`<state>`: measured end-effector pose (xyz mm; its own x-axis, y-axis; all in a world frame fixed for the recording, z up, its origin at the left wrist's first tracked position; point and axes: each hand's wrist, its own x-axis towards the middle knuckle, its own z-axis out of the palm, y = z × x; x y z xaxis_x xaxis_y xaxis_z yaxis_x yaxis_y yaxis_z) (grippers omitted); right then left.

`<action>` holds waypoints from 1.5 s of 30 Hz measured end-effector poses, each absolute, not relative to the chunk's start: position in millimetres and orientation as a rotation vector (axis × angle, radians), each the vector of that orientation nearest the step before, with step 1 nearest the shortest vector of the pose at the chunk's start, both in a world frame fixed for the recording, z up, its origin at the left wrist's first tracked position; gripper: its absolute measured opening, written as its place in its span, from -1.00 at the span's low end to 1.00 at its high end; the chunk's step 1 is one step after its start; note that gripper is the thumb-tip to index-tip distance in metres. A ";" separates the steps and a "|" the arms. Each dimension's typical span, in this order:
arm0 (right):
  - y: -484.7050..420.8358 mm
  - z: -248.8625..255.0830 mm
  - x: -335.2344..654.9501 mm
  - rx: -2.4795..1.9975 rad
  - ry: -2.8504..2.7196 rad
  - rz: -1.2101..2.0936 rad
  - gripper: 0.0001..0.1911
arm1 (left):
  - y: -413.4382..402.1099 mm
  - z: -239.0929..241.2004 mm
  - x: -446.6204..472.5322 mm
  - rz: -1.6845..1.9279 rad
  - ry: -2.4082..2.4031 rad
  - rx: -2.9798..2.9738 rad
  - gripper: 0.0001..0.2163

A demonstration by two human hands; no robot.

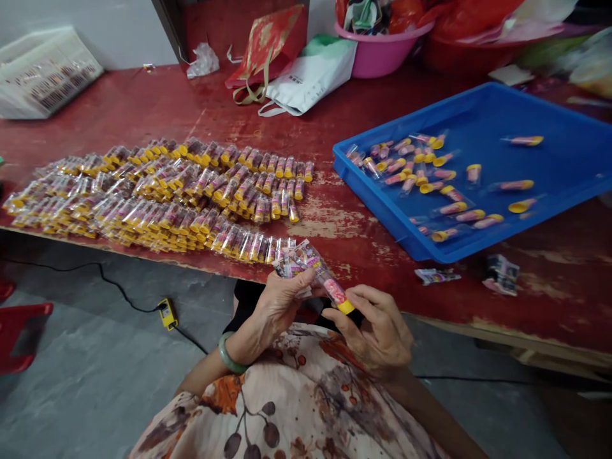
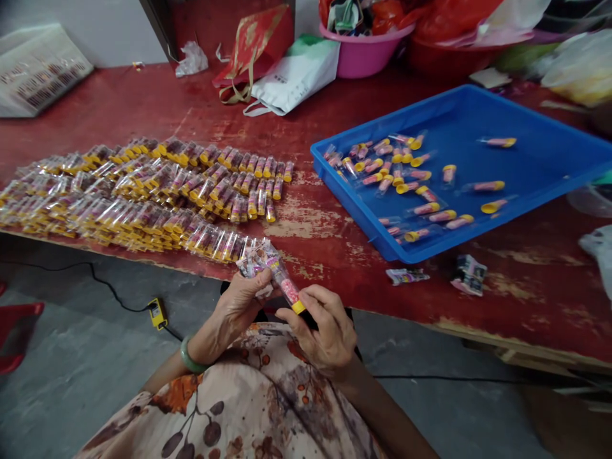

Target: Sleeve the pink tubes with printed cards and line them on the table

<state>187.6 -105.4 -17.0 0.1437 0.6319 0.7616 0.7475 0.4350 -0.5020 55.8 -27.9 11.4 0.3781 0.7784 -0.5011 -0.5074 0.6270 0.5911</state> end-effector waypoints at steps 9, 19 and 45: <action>-90.6 -2.6 194.5 -1.228 -1.466 0.175 -0.70 | -30.7 7.8 52.6 0.722 0.781 0.423 -0.65; -90.1 5.4 182.4 -1.227 -1.400 0.000 -0.72 | -39.7 11.4 56.8 0.720 0.794 0.464 -0.69; -86.9 0.6 187.8 -1.248 -1.449 0.026 -0.77 | -35.9 9.6 57.9 0.721 0.826 0.475 -0.70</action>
<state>187.8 -86.9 0.6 0.2331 0.6729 0.7020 0.6475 0.4312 -0.6283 57.9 -35.9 9.6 0.4667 0.7353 -0.4915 -0.3876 0.6696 0.6336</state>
